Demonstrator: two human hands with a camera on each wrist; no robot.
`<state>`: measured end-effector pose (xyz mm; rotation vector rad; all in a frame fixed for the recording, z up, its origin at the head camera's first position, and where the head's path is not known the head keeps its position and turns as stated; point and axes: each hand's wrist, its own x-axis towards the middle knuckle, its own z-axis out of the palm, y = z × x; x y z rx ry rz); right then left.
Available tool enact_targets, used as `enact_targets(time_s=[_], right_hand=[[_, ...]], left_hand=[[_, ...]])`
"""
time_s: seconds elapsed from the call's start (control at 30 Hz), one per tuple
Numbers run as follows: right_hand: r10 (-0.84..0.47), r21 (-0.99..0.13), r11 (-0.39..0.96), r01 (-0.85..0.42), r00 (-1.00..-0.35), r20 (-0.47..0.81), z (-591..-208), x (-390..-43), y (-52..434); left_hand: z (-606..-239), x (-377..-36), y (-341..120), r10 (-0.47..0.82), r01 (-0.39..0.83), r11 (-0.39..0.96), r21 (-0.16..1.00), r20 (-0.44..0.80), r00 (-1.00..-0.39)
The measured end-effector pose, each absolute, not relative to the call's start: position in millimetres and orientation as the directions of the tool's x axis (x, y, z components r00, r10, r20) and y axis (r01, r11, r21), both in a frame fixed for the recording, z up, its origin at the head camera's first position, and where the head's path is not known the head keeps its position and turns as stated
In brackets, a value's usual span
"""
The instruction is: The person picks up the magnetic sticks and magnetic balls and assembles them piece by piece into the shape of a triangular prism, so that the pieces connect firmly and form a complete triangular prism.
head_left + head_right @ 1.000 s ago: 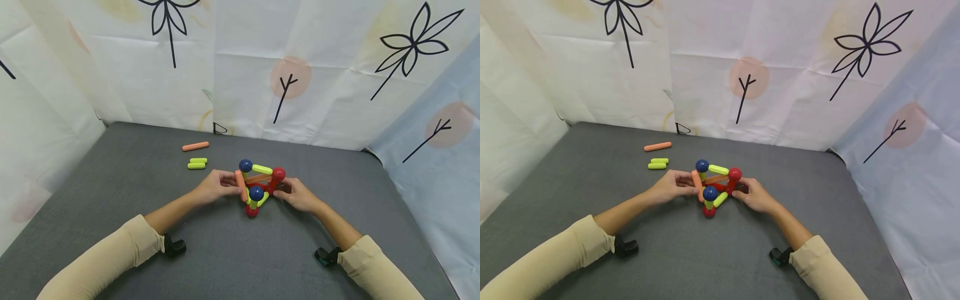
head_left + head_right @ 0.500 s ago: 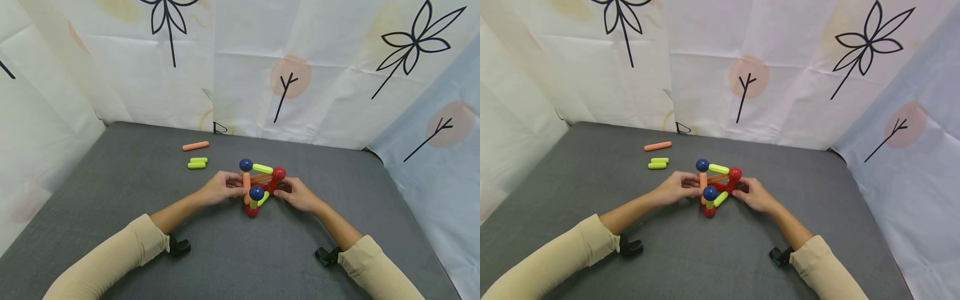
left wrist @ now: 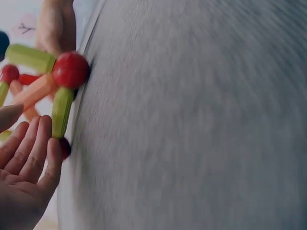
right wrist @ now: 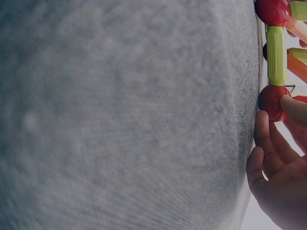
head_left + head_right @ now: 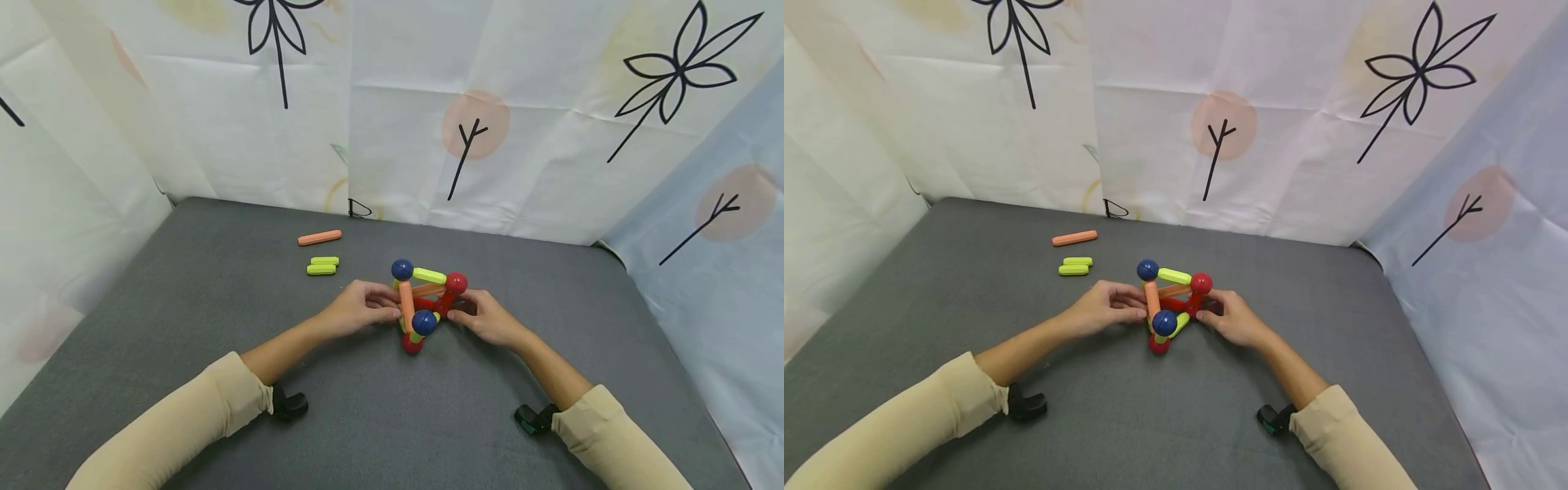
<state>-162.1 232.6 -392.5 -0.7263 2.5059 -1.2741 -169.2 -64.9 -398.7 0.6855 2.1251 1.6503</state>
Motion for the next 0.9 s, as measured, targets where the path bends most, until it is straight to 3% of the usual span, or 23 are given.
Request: enact_targets(time_s=[0.23, 0.47, 0.7, 0.9], right_hand=[[-0.523, -0.808, 0.497, -0.317, -0.853, 0.012, -390, -161, 231], [-0.517, -0.809, 0.503, -0.305, -0.856, 0.002, -390, -161, 232], [-0.521, -0.804, 0.504, -0.315, -0.853, 0.007, -390, -160, 232], [-0.522, -0.802, 0.509, -0.312, -0.853, 0.001, -390, -161, 231]], left_hand=[[-390, -188, -108, 0.43, 0.294, 0.315, 0.903, 0.14, -0.892], [-392, -213, -151, 0.258, 0.328, 0.47, 0.82, 0.227, -0.939], [-402, -219, -166, 0.283, 0.326, 0.573, 0.752, 0.191, -0.94], [-397, -213, -166, 0.367, 0.375, 0.697, 0.611, 0.146, -0.919]])
